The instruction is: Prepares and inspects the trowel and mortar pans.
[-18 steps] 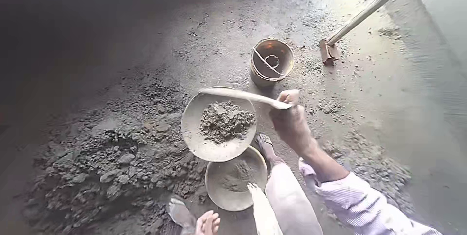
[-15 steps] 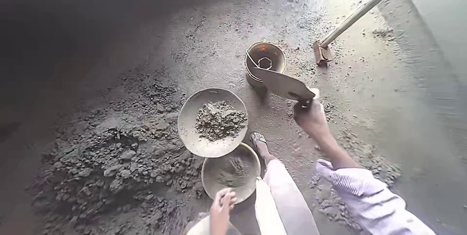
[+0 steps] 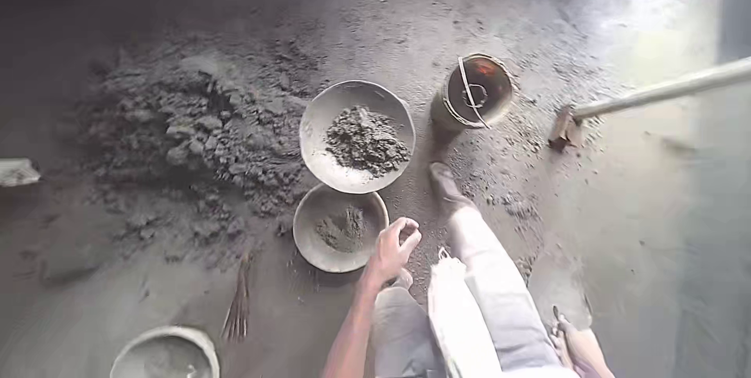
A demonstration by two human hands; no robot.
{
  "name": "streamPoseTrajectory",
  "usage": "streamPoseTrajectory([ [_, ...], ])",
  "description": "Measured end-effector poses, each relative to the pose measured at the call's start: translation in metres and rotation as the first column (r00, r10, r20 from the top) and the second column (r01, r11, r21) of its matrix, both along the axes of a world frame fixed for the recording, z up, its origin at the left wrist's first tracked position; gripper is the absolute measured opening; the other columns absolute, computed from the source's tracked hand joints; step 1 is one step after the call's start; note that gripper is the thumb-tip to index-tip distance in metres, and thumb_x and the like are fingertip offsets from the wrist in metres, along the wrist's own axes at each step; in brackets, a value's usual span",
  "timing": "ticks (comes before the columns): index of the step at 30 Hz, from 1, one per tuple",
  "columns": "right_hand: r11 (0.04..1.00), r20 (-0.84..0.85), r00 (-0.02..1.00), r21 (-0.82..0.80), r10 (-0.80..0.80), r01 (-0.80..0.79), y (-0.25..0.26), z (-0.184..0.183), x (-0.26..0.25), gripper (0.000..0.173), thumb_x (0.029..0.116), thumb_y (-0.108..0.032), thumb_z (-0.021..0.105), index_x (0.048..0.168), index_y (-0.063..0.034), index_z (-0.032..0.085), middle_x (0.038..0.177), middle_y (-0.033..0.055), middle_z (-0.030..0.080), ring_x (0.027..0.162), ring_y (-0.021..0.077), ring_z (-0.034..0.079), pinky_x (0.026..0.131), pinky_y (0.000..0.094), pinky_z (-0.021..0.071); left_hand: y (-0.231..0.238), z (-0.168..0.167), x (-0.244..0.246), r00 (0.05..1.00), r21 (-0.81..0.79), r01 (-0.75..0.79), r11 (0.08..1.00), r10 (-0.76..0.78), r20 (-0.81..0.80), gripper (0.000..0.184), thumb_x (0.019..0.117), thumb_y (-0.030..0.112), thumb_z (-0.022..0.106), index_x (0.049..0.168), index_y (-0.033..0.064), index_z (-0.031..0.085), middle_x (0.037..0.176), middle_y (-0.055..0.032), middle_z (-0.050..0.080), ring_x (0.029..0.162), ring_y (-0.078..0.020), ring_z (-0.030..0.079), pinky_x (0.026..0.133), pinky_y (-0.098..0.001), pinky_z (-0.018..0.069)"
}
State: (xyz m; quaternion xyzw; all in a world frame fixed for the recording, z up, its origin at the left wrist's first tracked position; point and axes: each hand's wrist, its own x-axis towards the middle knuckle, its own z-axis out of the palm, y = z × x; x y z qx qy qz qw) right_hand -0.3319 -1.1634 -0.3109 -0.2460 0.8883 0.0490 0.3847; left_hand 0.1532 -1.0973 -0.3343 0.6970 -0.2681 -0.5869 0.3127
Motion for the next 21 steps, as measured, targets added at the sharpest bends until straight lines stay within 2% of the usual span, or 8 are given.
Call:
streamPoseTrajectory([
  [2, 0.985, 0.069, 0.983, -0.042, 0.172, -0.169, -0.092, -0.014, 0.024, 0.045, 0.1059, -0.024, 0.05, 0.144, -0.0057, 0.035, 0.074, 0.0076, 0.056, 0.05, 0.0152, 0.055, 0.046, 0.0364, 0.0516, 0.017, -0.013, -0.011, 0.975, 0.068, -0.22, 0.973, 0.222, -0.013, 0.029, 0.1004, 0.028, 0.062, 0.121, 0.0079, 0.068, 0.11, -0.0046, 0.073, 0.097, -0.012, 0.072, 0.09, -0.0324, 0.0604],
  [5, 0.958, 0.203, 0.944, -0.174, 0.261, -0.228, -0.242, -0.04, 0.084, 0.034, 0.1039, -0.019, 0.053, 0.133, -0.0113, 0.037, 0.067, 0.0013, 0.048, 0.044, 0.0108, 0.047, 0.04, 0.0305, 0.0456, 0.029, -0.044, -0.04, 0.835, 0.255, -0.542, 0.801, 0.546, 0.062, 0.026, 0.1012, 0.019, 0.059, 0.121, 0.0032, 0.066, 0.107, -0.0077, 0.074, 0.092, -0.0158, 0.073, 0.086, -0.0357, 0.0617],
  [7, 0.916, 0.365, 0.842, -0.209, 0.397, -0.341, -0.312, -0.05, 0.146, 0.028, 0.1039, -0.017, 0.05, 0.13, -0.0143, 0.039, 0.067, -0.0048, 0.05, 0.046, 0.0065, 0.048, 0.041, 0.0252, 0.0452, 0.027, -0.082, -0.067, 0.624, 0.316, -0.773, 0.551, 0.75, 0.218, 0.03, 0.1046, 0.019, 0.051, 0.123, -0.0018, 0.063, 0.104, -0.0121, 0.074, 0.089, -0.0194, 0.073, 0.083, -0.0375, 0.0615],
  [10, 0.57, 0.469, 0.46, -0.119, 0.754, -0.813, -0.332, -0.029, 0.182, 0.044, 0.1, -0.021, 0.05, 0.138, -0.0033, 0.039, 0.072, 0.0021, 0.058, 0.048, 0.0132, 0.055, 0.044, 0.0335, 0.0524, 0.029, -0.105, -0.153, 0.345, 0.44, -0.877, 0.192, 0.889, 0.3, 0.035, 0.1075, 0.018, 0.046, 0.129, -0.0076, 0.056, 0.105, -0.0205, 0.069, 0.09, -0.0264, 0.07, 0.082, -0.0438, 0.0587],
  [12, 0.197, 0.545, 0.171, 0.01, 0.821, -0.98, -0.309, -0.04, 0.215, 0.051, 0.0992, -0.023, 0.053, 0.144, -0.0025, 0.042, 0.08, 0.0092, 0.064, 0.056, 0.0214, 0.062, 0.053, 0.0452, 0.0562, 0.034, -0.115, -0.216, 0.444, 0.583, -0.77, 0.261, 0.875, 0.195, 0.032, 0.1056, 0.018, 0.052, 0.127, -0.0036, 0.06, 0.11, -0.0171, 0.071, 0.097, -0.0245, 0.072, 0.088, -0.0429, 0.0596],
  [14, -0.005, 0.651, 0.066, 0.107, 0.756, -0.994, -0.262, -0.088, 0.245, 0.048, 0.0995, -0.026, 0.053, 0.144, -0.0102, 0.045, 0.082, 0.0097, 0.066, 0.06, 0.0229, 0.064, 0.058, 0.0476, 0.0567, 0.046, -0.107, -0.256, 0.661, 0.677, -0.56, 0.477, 0.75, 0.018, 0.036, 0.1036, 0.026, 0.055, 0.13, 0.0028, 0.064, 0.12, -0.0131, 0.071, 0.111, -0.0221, 0.069, 0.101, -0.0428, 0.055],
  [18, -0.08, 0.699, 0.074, 0.184, 0.711, -0.98, -0.138, -0.227, 0.32, 0.051, 0.1072, -0.031, 0.049, 0.15, -0.0086, 0.031, 0.089, 0.0148, 0.061, 0.06, 0.0244, 0.063, 0.058, 0.045, 0.0573, 0.091, -0.086, -0.288, 0.707, 0.664, -0.575, 0.478, 0.698, 0.111, 0.039, 0.1022, 0.029, 0.056, 0.131, 0.0046, 0.064, 0.121, -0.0113, 0.071, 0.114, -0.0215, 0.067, 0.104, -0.0435, 0.0522],
  [21, -0.122, 0.524, -0.033, 0.137, 0.851, -0.983, -0.033, -0.318, 0.383, 0.063, 0.1039, -0.029, 0.055, 0.155, -0.0053, 0.027, 0.113, 0.0229, 0.066, 0.088, 0.034, 0.071, 0.079, 0.0532, 0.0585, 0.142, -0.1, -0.319, 0.807, 0.573, -0.581, 0.578, 0.499, 0.316, 0.039, 0.1008, 0.037, 0.056, 0.124, 0.0089, 0.07, 0.117, -0.0089, 0.073, 0.117, -0.0255, 0.066, 0.107, -0.0471, 0.0497],
])
